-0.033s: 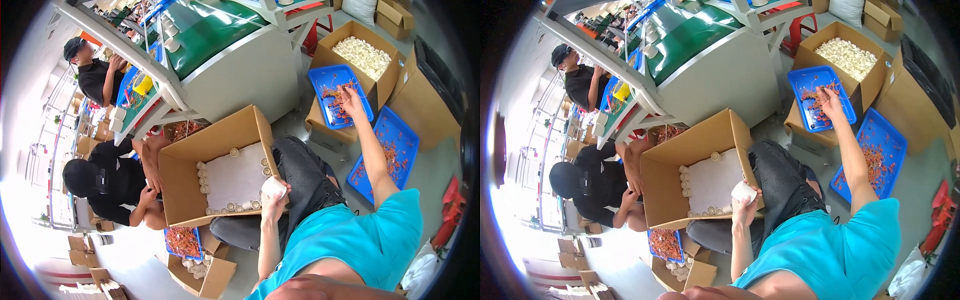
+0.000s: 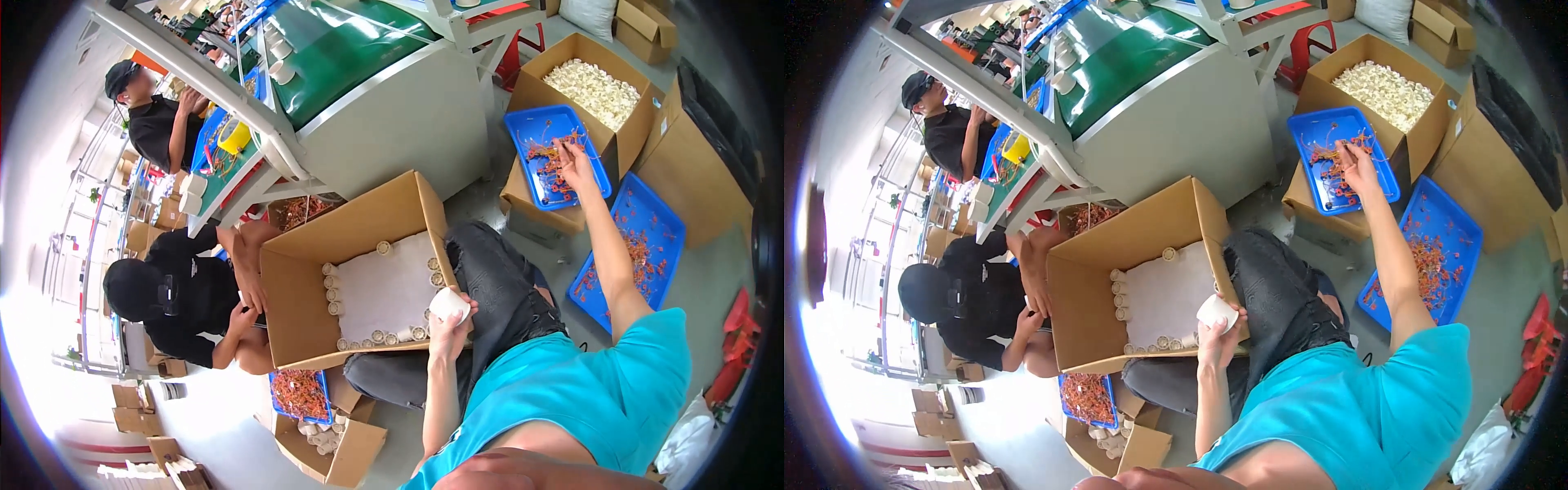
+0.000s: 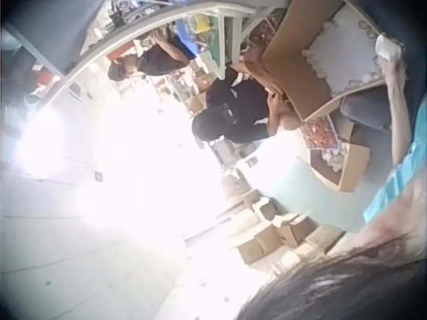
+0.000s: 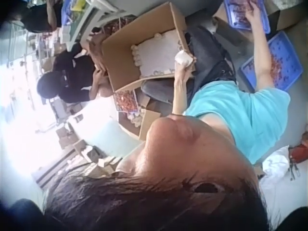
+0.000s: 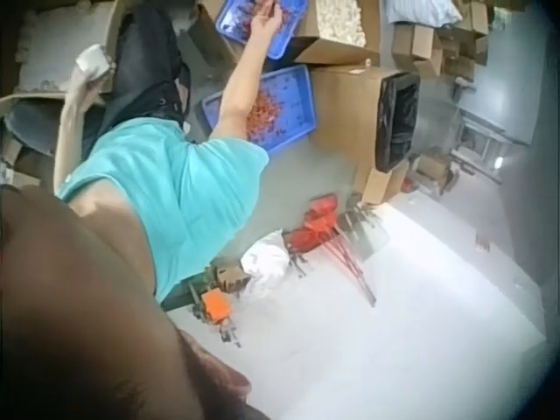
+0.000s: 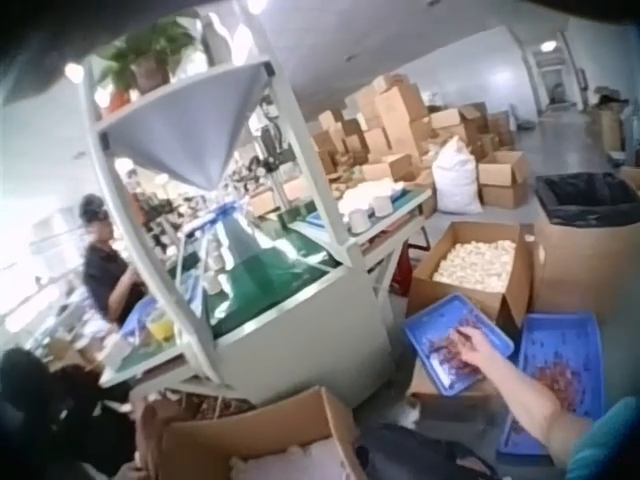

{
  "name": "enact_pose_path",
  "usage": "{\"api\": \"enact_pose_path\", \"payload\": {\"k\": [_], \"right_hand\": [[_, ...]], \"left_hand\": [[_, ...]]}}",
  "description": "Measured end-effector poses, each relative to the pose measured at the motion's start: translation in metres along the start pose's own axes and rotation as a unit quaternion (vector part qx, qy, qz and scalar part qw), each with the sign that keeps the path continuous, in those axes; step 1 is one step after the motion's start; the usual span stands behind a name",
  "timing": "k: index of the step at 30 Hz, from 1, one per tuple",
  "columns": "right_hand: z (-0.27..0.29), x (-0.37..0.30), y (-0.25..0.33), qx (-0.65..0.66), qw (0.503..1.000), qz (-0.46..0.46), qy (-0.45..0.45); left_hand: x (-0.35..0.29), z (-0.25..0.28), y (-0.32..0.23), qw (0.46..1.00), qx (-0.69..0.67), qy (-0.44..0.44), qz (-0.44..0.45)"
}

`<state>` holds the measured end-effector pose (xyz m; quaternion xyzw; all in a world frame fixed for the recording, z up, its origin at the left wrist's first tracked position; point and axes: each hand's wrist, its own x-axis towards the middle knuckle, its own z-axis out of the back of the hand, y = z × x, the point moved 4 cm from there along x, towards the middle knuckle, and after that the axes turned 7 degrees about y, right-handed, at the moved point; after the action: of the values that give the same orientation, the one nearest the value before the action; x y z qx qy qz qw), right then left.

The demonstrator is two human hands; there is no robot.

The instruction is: The person assembles small electronic components by hand, placing metal inserts into plastic housings.

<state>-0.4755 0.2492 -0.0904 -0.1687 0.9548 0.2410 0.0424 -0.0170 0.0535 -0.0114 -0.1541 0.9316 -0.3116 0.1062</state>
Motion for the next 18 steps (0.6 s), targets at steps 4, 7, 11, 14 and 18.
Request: {"api": "enact_pose_path", "payload": {"k": [4, 7, 11, 14, 18], "right_hand": [[0.031, 0.012, 0.014, -0.034, 0.998, -0.006, 0.045], [-0.052, -0.037, -0.003, -0.660, 0.748, -0.061, -0.043], [-0.110, -0.083, 0.016, -0.919, 0.366, 0.126, -0.074], [-0.119, -0.098, 0.034, -0.908, 0.368, 0.191, -0.066], [-0.160, -0.140, -0.010, -0.781, 0.520, 0.309, 0.157]], "left_hand": [[0.007, -0.009, 0.008, 0.999, 0.024, 0.034, 0.025], [-0.004, 0.000, 0.002, 0.995, 0.100, 0.006, -0.007], [-0.008, -0.001, 0.000, 0.989, 0.146, -0.015, -0.012], [-0.001, -0.004, 0.001, 0.985, 0.172, -0.003, 0.003], [0.005, -0.045, -0.025, 0.917, 0.389, 0.021, -0.092]]}}
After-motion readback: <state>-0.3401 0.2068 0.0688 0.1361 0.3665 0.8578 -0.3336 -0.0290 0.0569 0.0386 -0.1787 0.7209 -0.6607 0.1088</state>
